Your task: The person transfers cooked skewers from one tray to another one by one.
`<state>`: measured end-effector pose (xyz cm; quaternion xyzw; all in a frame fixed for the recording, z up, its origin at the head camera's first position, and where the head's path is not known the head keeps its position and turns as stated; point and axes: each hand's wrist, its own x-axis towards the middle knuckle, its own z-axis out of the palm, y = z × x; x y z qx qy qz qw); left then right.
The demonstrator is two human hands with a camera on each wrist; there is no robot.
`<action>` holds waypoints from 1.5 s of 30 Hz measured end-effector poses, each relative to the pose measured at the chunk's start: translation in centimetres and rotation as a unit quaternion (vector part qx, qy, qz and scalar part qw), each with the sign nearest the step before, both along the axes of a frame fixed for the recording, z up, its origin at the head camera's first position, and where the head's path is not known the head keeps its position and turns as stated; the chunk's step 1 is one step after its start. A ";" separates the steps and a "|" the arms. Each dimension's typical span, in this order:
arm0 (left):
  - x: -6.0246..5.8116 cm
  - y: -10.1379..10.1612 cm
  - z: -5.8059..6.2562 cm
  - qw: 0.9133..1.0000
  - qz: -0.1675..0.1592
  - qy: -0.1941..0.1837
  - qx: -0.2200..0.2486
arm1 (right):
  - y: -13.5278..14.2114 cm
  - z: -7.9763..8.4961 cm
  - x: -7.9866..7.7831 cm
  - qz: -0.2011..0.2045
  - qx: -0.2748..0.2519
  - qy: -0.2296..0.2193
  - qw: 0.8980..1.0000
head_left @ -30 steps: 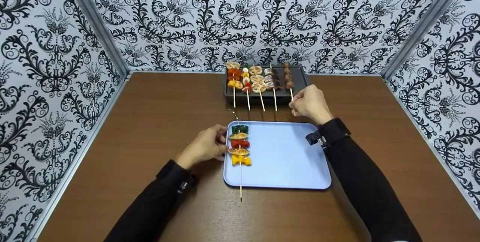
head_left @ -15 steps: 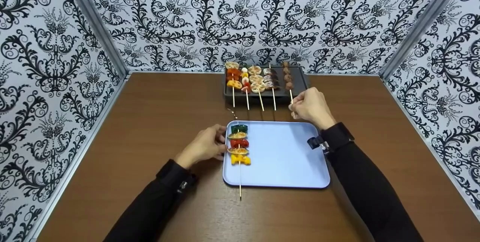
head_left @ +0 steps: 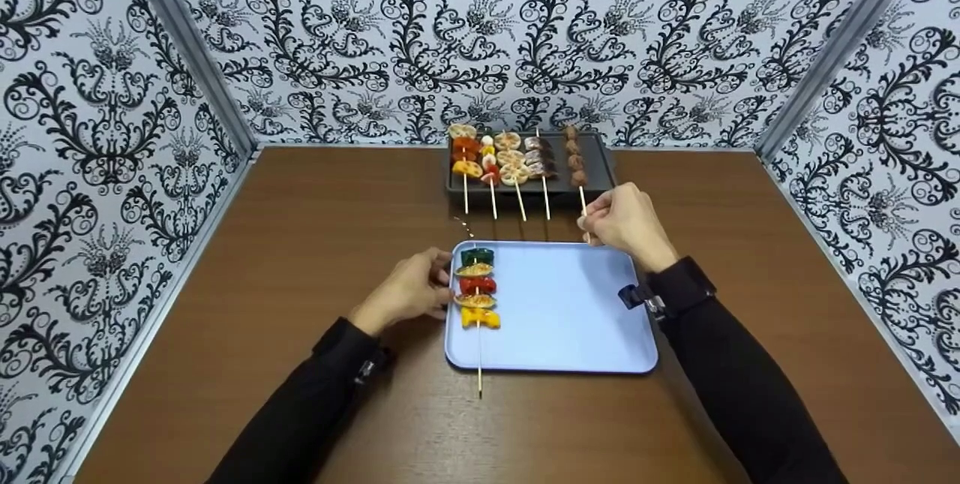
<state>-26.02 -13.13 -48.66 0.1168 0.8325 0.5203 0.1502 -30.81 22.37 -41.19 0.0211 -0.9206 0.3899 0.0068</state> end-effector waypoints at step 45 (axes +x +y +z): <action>-0.9 -0.5 -0.7 0.997 0.023 -0.059 0.052 | 0.4 -2.3 7.8 0.034 -0.066 -0.064 0.995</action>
